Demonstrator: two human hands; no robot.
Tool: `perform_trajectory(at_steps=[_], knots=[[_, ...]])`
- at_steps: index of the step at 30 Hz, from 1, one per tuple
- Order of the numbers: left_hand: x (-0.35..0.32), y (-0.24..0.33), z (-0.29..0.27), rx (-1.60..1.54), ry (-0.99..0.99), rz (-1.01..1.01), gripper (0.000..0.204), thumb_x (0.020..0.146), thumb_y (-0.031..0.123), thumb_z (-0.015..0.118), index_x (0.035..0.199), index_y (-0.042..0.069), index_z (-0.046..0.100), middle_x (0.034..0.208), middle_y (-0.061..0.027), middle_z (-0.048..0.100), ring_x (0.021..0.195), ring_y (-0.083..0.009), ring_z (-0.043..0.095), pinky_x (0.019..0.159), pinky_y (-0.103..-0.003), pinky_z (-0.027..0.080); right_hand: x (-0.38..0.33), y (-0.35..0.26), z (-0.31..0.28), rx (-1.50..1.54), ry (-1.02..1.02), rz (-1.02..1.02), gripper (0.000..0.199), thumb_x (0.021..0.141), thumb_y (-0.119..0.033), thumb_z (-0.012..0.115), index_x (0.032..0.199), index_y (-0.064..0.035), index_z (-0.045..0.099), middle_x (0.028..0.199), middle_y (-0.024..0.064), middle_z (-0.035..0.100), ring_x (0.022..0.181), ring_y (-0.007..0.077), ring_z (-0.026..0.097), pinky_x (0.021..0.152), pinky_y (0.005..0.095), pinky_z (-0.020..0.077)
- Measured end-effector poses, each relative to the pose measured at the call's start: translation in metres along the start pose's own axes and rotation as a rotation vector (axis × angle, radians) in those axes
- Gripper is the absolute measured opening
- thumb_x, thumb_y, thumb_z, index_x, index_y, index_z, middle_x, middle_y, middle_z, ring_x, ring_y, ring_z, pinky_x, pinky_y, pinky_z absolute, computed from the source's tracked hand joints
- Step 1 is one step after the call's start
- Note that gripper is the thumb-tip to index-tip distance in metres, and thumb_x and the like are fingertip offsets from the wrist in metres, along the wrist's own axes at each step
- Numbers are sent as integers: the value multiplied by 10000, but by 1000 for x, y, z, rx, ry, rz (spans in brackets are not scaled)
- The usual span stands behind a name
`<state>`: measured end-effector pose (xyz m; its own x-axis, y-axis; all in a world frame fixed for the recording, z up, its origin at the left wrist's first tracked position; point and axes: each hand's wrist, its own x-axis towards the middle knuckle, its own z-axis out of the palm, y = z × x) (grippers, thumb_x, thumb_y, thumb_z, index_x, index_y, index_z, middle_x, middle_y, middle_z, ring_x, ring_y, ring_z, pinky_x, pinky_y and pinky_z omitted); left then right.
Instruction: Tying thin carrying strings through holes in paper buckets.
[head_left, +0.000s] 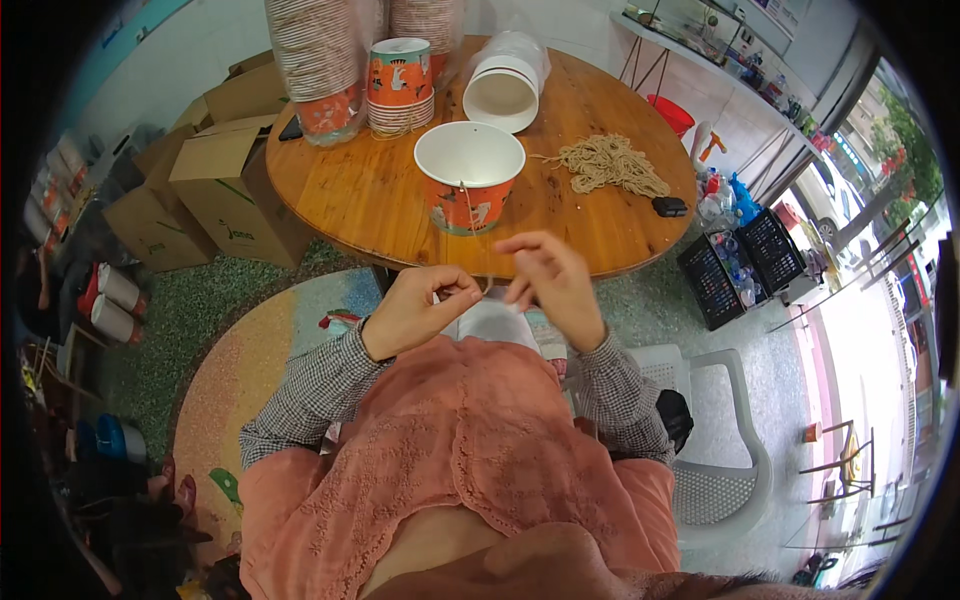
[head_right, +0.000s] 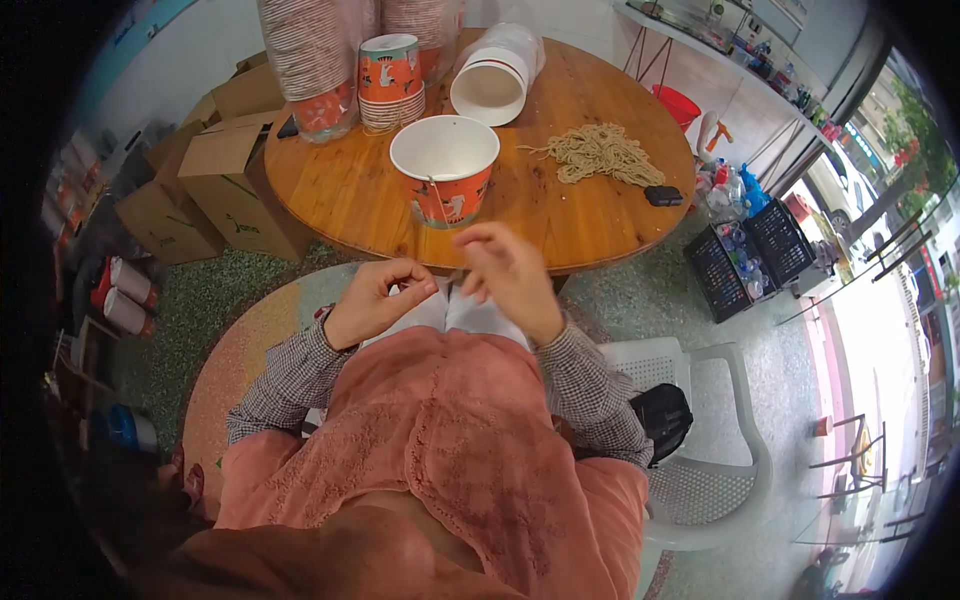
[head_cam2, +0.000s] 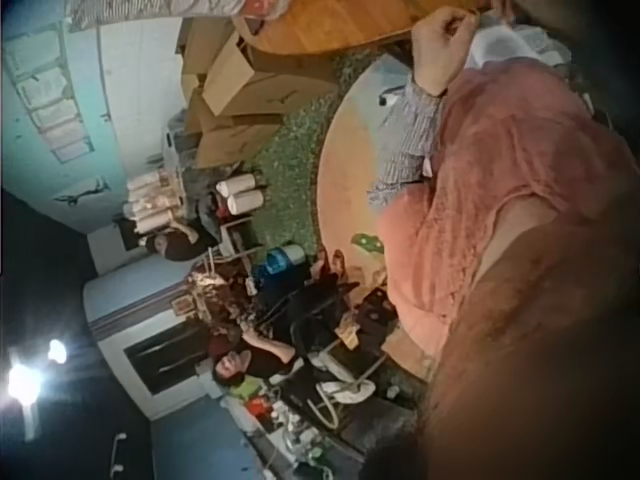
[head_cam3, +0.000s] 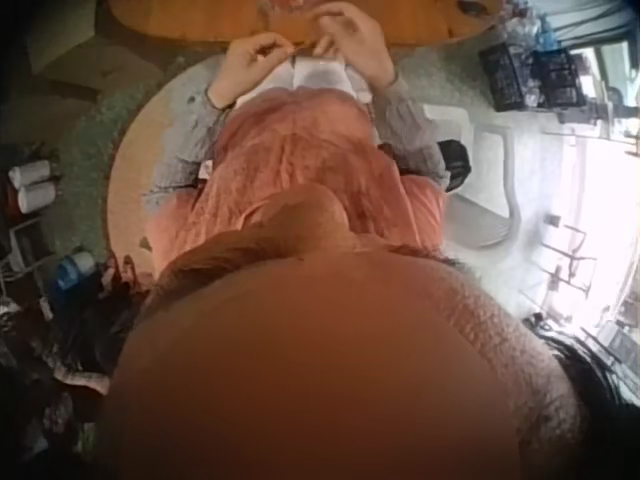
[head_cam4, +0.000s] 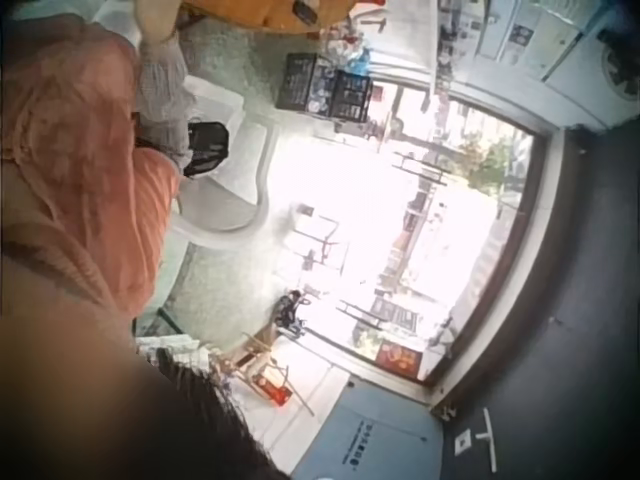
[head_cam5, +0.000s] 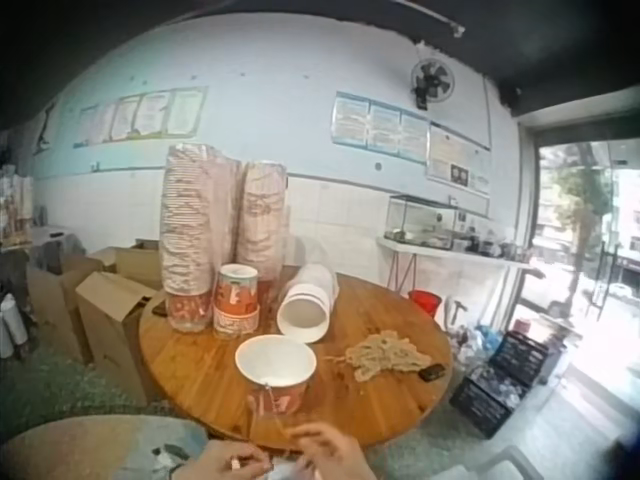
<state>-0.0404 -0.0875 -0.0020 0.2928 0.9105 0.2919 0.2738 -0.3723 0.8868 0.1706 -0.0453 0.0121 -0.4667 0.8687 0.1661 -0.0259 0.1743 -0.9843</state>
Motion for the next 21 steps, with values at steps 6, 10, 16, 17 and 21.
perform_trajectory(at_steps=[6, 10, 16, 17, 21], knots=[[0, 1, -5, 81, 49, -6, 194, 881, 164, 621, 875, -29, 625, 699, -38, 610, 634, -72, 525, 577, -242, 433, -3, 25, 34, 204, -129, -40, 221, 961, -132, 528, 1124, 14, 501, 935, 86, 624, 777, 125, 640, 643, 227, 529], [-1, -4, -11, 32, 10, -15, 203, 896, 174, 611, 866, -27, 622, 689, -32, 601, 624, -71, 517, 557, -241, 423, -6, 34, 37, 208, -104, -9, 211, 922, -96, 593, 1096, 8, 533, 935, 56, 628, 788, 85, 613, 675, 209, 516], [0, -7, -12, -30, -16, -156, 235, 922, 198, 589, 829, -17, 596, 663, -8, 557, 614, -62, 490, 562, -227, 412, -7, 35, 38, 52, 63, -78, 112, 861, -58, 658, 926, 21, 614, 833, 4, 616, 733, 46, 555, 647, 188, 470], [0, -9, -11, -29, -17, -152, 235, 922, 198, 589, 829, -17, 596, 663, -8, 557, 614, -62, 490, 562, -227, 412, -7, 40, 35, 48, 68, -93, 101, 859, -52, 656, 916, 21, 616, 824, 0, 613, 725, 44, 549, 643, 187, 465], [-1, -16, -5, -97, -3, -103, 185, 933, 172, 569, 881, -6, 574, 713, -5, 552, 632, -67, 500, 576, -228, 430, -8, 44, 31, -31, 92, -135, 109, 866, -57, 656, 948, 9, 627, 803, -21, 606, 693, 22, 528, 621, 172, 451]])
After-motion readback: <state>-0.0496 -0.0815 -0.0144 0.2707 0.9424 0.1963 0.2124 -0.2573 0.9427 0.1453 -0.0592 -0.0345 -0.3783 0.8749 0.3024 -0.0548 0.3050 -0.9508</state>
